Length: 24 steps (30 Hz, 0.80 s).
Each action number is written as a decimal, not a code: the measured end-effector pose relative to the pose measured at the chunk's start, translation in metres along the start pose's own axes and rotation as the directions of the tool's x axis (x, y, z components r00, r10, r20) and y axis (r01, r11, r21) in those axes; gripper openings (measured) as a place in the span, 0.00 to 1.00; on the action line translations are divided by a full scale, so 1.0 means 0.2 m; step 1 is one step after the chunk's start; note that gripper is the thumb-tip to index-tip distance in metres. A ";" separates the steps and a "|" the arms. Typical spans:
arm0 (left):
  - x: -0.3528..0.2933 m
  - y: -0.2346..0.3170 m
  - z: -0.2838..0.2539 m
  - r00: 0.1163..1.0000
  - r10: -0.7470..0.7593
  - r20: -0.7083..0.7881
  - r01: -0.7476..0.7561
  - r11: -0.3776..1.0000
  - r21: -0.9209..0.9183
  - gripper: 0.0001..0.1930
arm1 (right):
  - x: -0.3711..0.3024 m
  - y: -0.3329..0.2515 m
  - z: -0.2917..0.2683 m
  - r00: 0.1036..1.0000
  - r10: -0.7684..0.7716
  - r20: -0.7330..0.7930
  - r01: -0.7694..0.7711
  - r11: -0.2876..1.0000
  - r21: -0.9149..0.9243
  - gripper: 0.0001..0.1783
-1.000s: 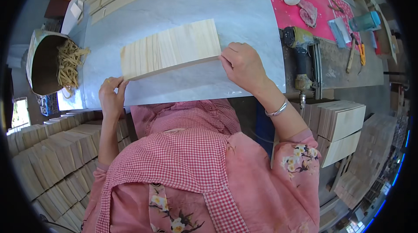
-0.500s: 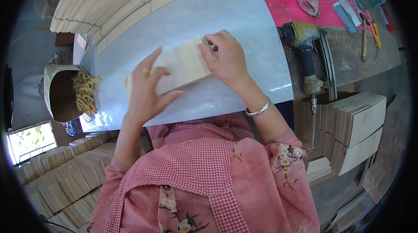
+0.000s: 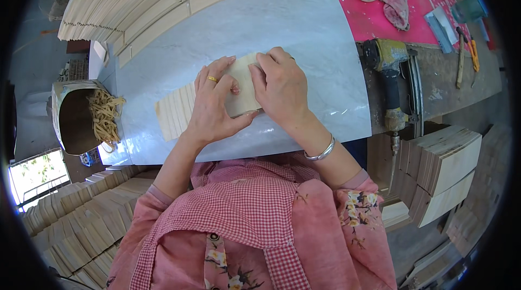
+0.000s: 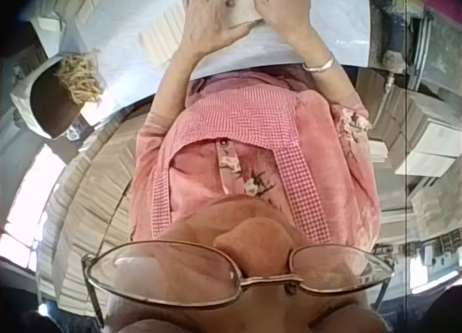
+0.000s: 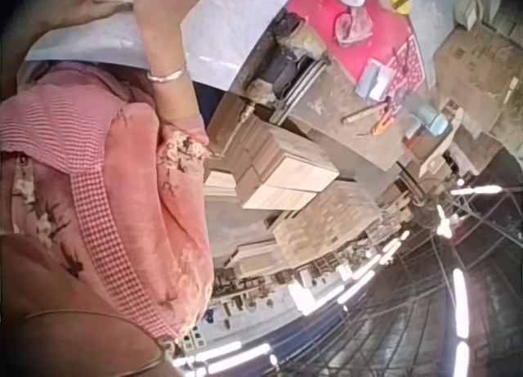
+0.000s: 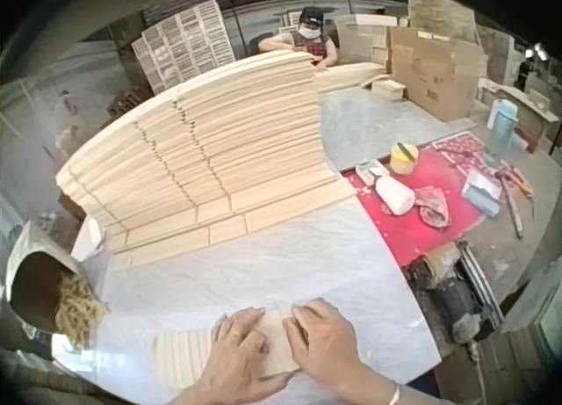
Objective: Assembling small wooden rectangular frames or boxes using a pneumatic stapler and wood glue.
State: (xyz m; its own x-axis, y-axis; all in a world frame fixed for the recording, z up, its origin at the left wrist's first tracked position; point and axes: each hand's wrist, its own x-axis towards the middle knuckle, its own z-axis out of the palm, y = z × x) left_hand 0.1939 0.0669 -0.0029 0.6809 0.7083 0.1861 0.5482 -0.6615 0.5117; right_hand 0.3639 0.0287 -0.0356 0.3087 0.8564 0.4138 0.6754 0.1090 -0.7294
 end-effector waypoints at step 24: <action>0.02 0.00 -0.02 0.998 -0.007 0.059 0.005 0.999 0.032 0.23 | -0.12 0.04 -0.19 0.982 0.148 0.117 -0.168 0.969 0.183 0.12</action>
State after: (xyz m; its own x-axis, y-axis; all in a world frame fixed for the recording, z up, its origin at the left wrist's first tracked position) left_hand 0.1945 0.0707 0.0020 0.7048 0.6969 0.1327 0.5666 -0.6655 0.4859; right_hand 0.3882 -0.0109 -0.0307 0.3242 0.9164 0.2347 0.4798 0.0545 -0.8757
